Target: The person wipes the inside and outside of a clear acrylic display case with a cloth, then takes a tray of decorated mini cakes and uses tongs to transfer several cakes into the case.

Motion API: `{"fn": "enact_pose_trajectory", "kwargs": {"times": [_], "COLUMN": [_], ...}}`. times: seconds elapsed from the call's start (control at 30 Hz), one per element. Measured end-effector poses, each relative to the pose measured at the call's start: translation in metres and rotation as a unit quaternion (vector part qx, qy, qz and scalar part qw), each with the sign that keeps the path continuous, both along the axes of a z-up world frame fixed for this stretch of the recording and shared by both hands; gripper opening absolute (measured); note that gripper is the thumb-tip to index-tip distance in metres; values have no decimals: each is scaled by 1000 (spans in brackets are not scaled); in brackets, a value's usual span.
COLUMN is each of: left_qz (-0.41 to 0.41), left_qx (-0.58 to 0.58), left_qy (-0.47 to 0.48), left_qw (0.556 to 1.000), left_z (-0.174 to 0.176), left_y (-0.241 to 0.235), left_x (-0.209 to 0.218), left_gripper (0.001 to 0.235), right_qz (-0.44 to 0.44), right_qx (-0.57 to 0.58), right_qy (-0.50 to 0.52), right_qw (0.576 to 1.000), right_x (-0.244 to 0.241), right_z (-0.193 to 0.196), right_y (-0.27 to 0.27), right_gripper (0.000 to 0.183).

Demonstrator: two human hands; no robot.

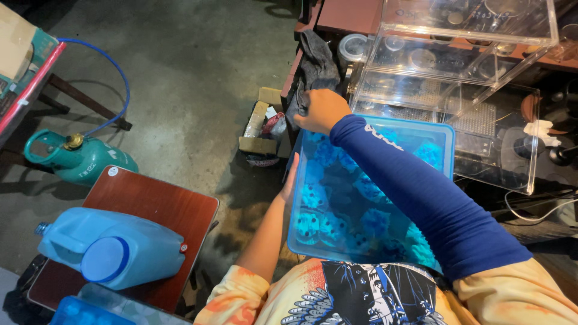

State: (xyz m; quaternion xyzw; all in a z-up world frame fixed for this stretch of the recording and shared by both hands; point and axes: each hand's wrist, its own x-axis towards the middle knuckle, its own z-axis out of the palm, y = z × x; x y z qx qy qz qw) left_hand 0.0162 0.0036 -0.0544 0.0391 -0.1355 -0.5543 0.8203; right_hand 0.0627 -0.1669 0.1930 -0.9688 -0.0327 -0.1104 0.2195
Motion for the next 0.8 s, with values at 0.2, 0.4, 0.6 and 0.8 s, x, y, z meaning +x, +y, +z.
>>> {"fn": "enact_pose_trajectory", "kwargs": {"times": [0.2, 0.4, 0.6, 0.8], "left_qz": [124, 105, 94, -7], "left_qx": [261, 243, 197, 10], "left_qy": [-31, -76, -60, -21], "left_qw": [957, 961, 974, 1000], "left_z": [22, 11, -23, -13], "left_y": [3, 4, 10, 31], "left_x": [-11, -2, 4, 8], "left_gripper": [85, 94, 74, 66], "right_qz": [36, 63, 79, 28], "right_qx": [-29, -29, -41, -68], "right_qy": [-48, -61, -69, 105], "right_qw": [998, 996, 994, 992], "right_x": [-6, -8, -25, -86], "right_z": [24, 30, 37, 25], "right_y": [5, 6, -32, -176], "right_gripper": [42, 46, 53, 60]}}
